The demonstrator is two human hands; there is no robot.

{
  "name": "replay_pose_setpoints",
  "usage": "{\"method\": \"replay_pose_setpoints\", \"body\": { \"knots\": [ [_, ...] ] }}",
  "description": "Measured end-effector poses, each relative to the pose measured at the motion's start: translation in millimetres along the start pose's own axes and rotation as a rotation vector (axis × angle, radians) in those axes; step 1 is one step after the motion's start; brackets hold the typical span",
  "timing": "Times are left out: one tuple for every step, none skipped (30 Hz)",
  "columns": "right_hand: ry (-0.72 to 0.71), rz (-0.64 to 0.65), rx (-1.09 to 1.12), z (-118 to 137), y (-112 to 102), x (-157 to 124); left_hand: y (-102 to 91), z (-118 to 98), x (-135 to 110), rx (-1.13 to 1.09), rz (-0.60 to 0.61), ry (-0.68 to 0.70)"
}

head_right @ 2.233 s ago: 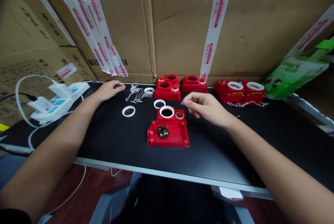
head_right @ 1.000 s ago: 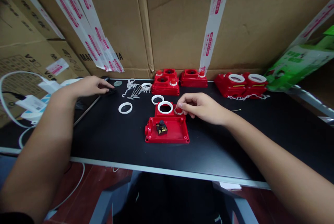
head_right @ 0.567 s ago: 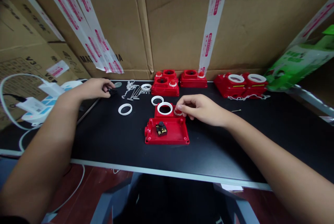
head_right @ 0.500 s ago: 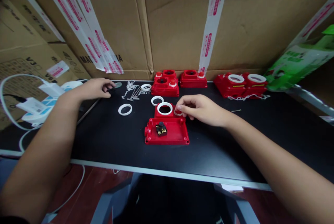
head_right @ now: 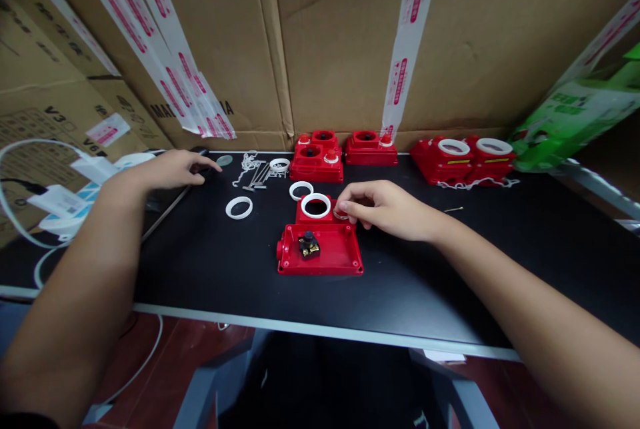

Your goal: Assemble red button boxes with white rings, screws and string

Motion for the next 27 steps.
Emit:
{"method": "replay_pose_setpoints", "body": {
  "knots": [
    [0.001, 0.004, -0.002, -0.1, 0.0, -0.1, -0.6, 0.6, -0.3, 0.002, 0.005, -0.004],
    [0.001, 0.006, -0.004, -0.2, 0.0, 0.0, -1.1, 0.8, -0.4, 0.003, 0.007, -0.008],
    [0.002, 0.006, -0.006, -0.6, -0.1, 0.2, -1.5, 0.8, -0.5, 0.004, 0.009, -0.01],
    [0.002, 0.005, -0.007, -1.0, -0.2, 0.5, -1.6, 0.6, -0.3, 0.004, 0.01, -0.01],
    [0.003, 0.003, -0.008, -1.4, -0.2, 1.0, -1.5, 0.6, -0.1, 0.003, 0.01, -0.008],
    [0.003, 0.0, -0.007, -1.8, -0.3, 1.5, -1.2, 0.6, 0.2, 0.002, 0.009, -0.008],
    [0.001, -0.003, -0.006, -2.2, -0.4, 2.1, -0.7, 0.7, 0.6, 0.001, 0.006, -0.008],
    [-0.001, -0.004, -0.007, -2.6, -0.5, 2.5, -0.1, 0.7, 0.9, -0.001, 0.004, -0.011],
    [-0.002, -0.003, -0.007, -2.8, -0.5, 2.9, 0.5, 0.5, 1.0, -0.006, 0.003, -0.015],
    [-0.003, -0.002, -0.007, -3.0, -0.5, 3.1, 1.0, 0.1, 1.1, -0.012, 0.001, -0.018],
    [-0.004, 0.001, -0.007, -3.1, -0.5, 3.1, 1.3, -0.7, 1.1, -0.017, 0.002, -0.019],
    [-0.003, 0.002, -0.008, -3.1, -0.5, 3.0, 1.3, -1.8, 0.9, -0.024, 0.003, -0.018],
    [0.0, 0.003, -0.01, -3.0, -0.5, 2.7, 1.2, -3.1, 0.6, -0.03, 0.007, -0.014],
    [0.001, 0.003, -0.012, -2.8, -0.5, 2.4, 0.8, -4.3, 0.3, -0.036, 0.008, -0.01],
    [0.002, 0.003, -0.016, -2.5, -0.5, 2.2, 0.3, -5.3, -0.1, -0.041, 0.005, -0.008],
    [0.003, 0.005, -0.02, -2.2, -0.5, 1.9, -0.3, -5.9, -0.6, -0.049, -0.002, -0.009],
    [0.003, 0.006, -0.023, -1.8, -0.4, 1.8, -1.0, -6.0, -1.2, -0.059, -0.014, -0.013],
    [0.004, 0.009, -0.025, -1.4, -0.3, 1.7, -1.6, -5.5, -1.8, -0.075, -0.03, -0.023],
    [0.004, 0.011, -0.026, -1.0, -0.2, 1.7, -2.2, -4.6, -2.5, -0.093, -0.048, -0.037],
    [0.004, 0.012, -0.026, -0.6, -0.1, 1.7, -2.7, -3.5, -3.3, -0.11, -0.063, -0.054],
    [0.005, 0.013, -0.026, -0.3, -0.1, 1.7, -3.3, -2.3, -4.1, -0.118, -0.076, -0.07],
    [0.004, 0.011, -0.026, 0.0, -0.1, 1.7, -4.0, -1.3, -5.0, -0.115, -0.089, -0.087],
    [0.004, 0.009, -0.028, 0.2, -0.2, 1.6, -5.1, -0.7, -6.0, -0.098, -0.104, -0.104],
    [0.002, 0.006, -0.031, 0.3, -0.2, 1.5, -6.5, -0.8, -7.1, -0.073, -0.123, -0.121],
    [0.0, 0.006, -0.035, 0.4, -0.3, 1.4, -8.3, -1.7, -8.1, -0.047, -0.145, -0.139],
    [-0.001, 0.008, -0.038, 0.3, -0.3, 1.3, -10.5, -3.6, -9.1, -0.033, -0.176, -0.159],
    [-0.002, 0.012, -0.041, 0.2, -0.1, 1.1, -12.9, -6.9, -10.0, -0.033, -0.214, -0.176]
  ]
}}
Point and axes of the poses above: each hand's wrist, its own x-axis towards the middle knuckle, its own y-axis out of the palm, z = x × y, the point moved 1 cm from there along x, towards the middle knuckle, and after that the axes turned 5 degrees about y, right-handed, at the moved point
